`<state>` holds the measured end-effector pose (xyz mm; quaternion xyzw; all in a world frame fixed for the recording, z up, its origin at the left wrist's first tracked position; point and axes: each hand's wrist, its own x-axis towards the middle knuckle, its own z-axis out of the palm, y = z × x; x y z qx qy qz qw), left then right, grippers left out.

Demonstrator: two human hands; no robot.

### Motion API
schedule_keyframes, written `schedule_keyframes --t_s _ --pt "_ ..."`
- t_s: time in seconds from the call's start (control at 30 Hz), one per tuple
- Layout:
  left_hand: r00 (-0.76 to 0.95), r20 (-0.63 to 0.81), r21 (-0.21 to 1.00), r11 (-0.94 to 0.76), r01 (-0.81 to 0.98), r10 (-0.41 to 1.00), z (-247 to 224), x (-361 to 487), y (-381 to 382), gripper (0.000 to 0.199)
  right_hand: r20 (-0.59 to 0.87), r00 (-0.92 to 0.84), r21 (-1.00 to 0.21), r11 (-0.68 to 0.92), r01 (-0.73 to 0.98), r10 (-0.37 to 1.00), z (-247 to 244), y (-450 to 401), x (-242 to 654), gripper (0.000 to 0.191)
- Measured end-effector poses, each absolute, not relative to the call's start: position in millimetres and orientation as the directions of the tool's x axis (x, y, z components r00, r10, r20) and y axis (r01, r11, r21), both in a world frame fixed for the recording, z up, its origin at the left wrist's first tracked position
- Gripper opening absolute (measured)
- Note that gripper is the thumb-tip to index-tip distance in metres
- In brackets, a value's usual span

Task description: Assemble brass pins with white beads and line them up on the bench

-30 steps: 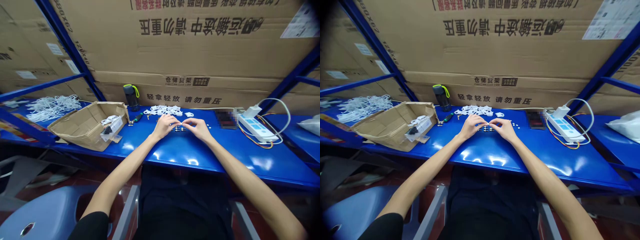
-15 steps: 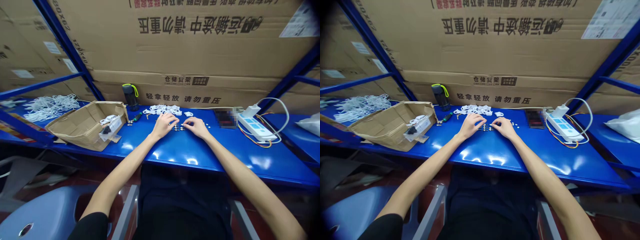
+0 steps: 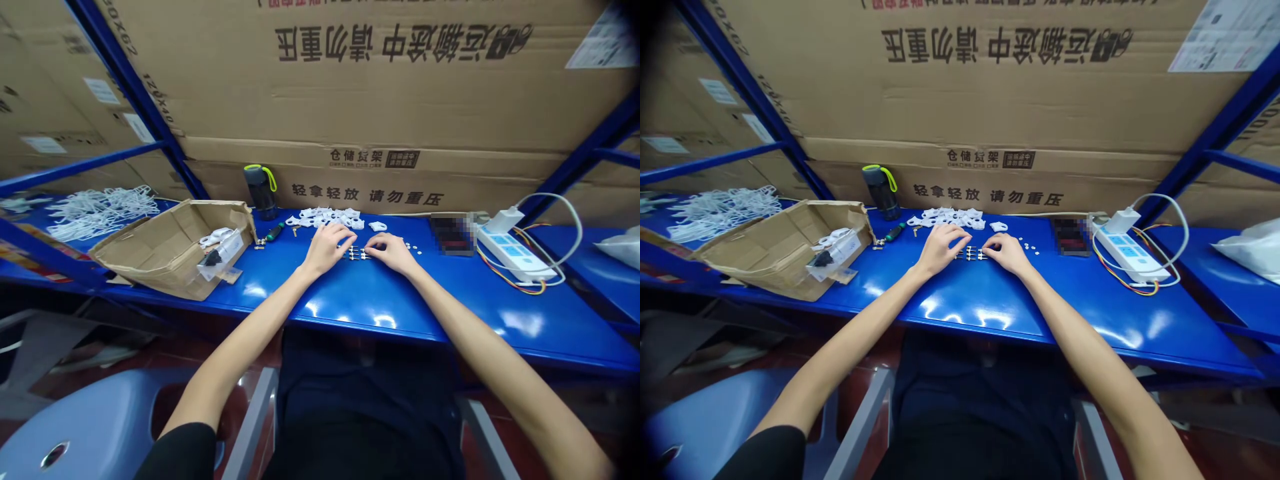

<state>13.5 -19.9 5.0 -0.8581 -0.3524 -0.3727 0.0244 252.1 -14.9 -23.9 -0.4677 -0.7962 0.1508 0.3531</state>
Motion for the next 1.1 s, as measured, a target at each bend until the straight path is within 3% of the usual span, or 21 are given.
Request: schedule_keyframes --t_s 0.43,0.67,0.83,1.1 --pt "0.474 0.637 0.222 -0.733 0.642 0.608 5 13 -20 0.026 0.402 -0.295 -0.567 0.488 0.664 0.867 -20 -17 253 0.016" --pt "0.447 0.615 0.231 -0.690 0.686 0.650 1 5 -10 0.024 0.419 -0.171 -0.565 0.403 0.720 0.892 -10 -18 267 0.022" --pt "0.380 0.569 0.250 -0.594 0.765 0.729 -6 -13 8 0.023 0.431 -0.074 -0.437 0.280 0.855 0.899 -2 -14 301 0.023" --pt "0.320 0.444 0.217 -0.447 0.868 0.837 -8 -37 24 0.025 0.207 0.004 -0.285 0.056 0.957 0.978 8 -23 324 0.024"
